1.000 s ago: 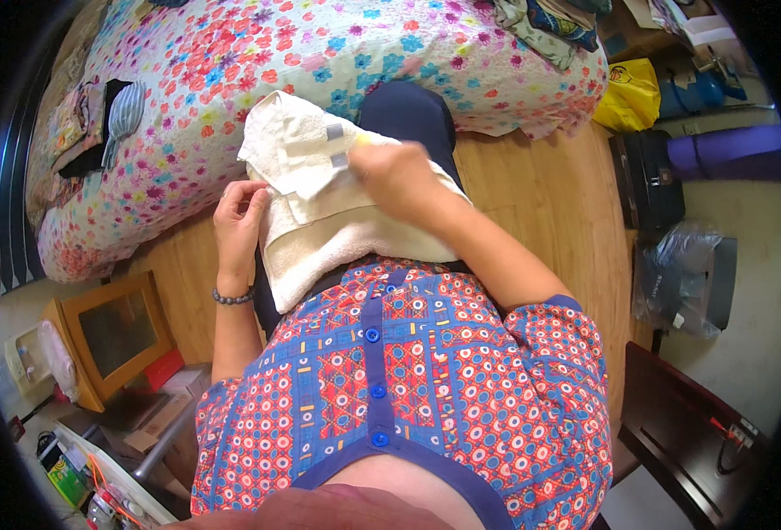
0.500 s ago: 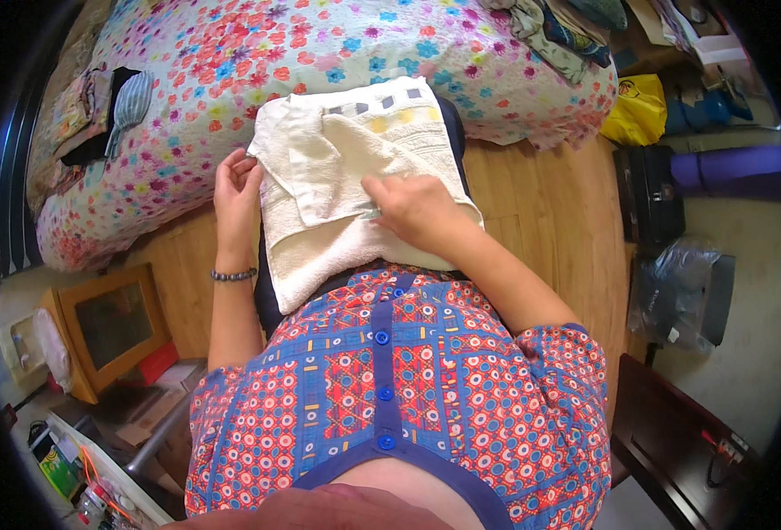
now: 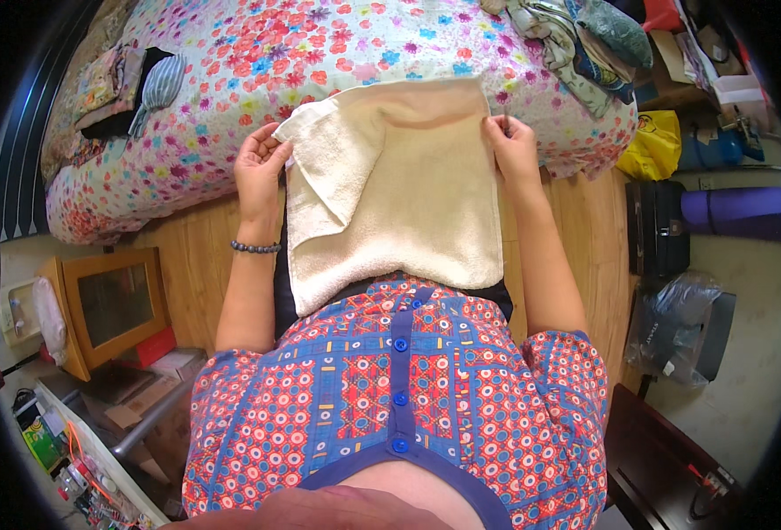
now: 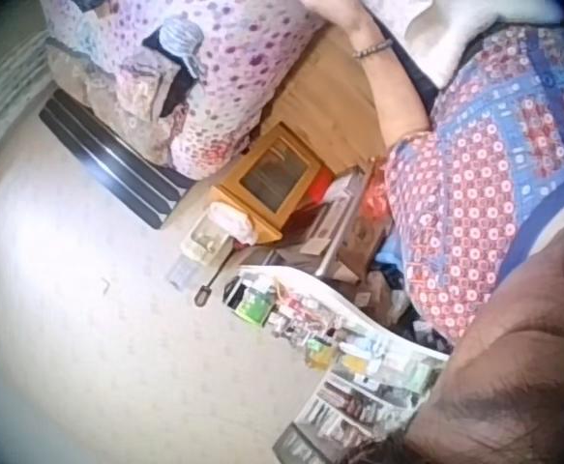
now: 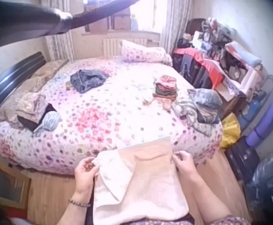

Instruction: The person folds a pink patterned cloth and a white towel on a floral bedspread. They then pick up a pair of blue denim shorts, fold them, and place them on the bed.

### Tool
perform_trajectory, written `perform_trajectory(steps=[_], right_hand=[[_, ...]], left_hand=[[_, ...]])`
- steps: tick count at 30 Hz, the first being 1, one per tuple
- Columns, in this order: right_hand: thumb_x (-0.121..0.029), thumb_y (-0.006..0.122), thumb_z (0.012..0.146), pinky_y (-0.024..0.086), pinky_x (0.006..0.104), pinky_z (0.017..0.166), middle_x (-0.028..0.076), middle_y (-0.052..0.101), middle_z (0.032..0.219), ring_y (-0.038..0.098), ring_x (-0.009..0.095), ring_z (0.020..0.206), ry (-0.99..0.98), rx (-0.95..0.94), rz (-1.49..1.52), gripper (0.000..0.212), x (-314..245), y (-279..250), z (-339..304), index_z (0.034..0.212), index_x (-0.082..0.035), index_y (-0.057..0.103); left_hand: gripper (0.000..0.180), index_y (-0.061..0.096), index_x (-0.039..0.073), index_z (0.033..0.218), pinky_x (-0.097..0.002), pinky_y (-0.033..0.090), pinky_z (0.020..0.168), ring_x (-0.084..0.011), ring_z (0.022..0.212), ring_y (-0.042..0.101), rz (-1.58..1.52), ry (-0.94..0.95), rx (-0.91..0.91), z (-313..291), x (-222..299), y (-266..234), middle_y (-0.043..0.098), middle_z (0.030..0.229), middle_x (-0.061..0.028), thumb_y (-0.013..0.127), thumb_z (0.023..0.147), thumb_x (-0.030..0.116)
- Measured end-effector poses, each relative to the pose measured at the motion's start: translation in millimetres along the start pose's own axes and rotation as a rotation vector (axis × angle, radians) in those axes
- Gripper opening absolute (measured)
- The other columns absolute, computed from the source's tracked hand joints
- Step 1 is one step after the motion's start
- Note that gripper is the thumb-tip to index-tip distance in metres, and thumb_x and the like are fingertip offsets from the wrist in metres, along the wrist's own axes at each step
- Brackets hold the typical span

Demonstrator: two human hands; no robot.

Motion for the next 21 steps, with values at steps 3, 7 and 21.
perform_trajectory(steps=[3,7,21], right_hand=[[-0.018,0.066,0.085,0.043,0.0248,0.058,0.001,0.054,0.069,0.049,0.010,0.061,-0.237,0.156,-0.397,0.023,-9.4,5.4,4.4,0.100,-0.002,0.063],[-0.012,0.065,0.085,0.043,0.0260,0.057,0.003,0.057,0.073,0.048,0.010,0.060,-0.400,0.098,-0.298,0.023,-58.9,44.0,-41.4,0.106,-0.004,0.061],[-0.014,0.067,0.082,0.043,0.0322,0.055,0.012,0.058,0.066,0.054,0.020,0.056,-0.517,-0.367,-0.128,0.015,-89.5,158.8,-62.3,0.084,-0.002,0.060]], left_hand=[[0.030,0.057,-0.003,0.112,-0.0211,0.050,0.074,-0.0095,0.083,0.061,-0.021,0.014,0.007,2.1,-0.2,0.4,0.064,0.094,-0.0061,0.063,0.083,-0.005],[0.025,0.061,-0.002,0.108,-0.0195,0.048,0.071,-0.0075,0.080,0.060,-0.025,0.018,0.014,1.7,-3.0,0.7,0.065,0.091,-0.0030,0.063,0.084,-0.003],[0.010,0.067,0.003,0.096,-0.0178,0.043,0.054,-0.0015,0.064,0.052,0.118,0.033,-0.183,-27.7,27.0,43.4,0.062,0.075,0.0037,0.064,0.087,0.006]])
Point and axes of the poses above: each hand's wrist, its own z-axis towards the middle knuckle, its own y-axis out of the palm, x = y × z, the point moved 4 cm from there along z, towards the middle knuckle
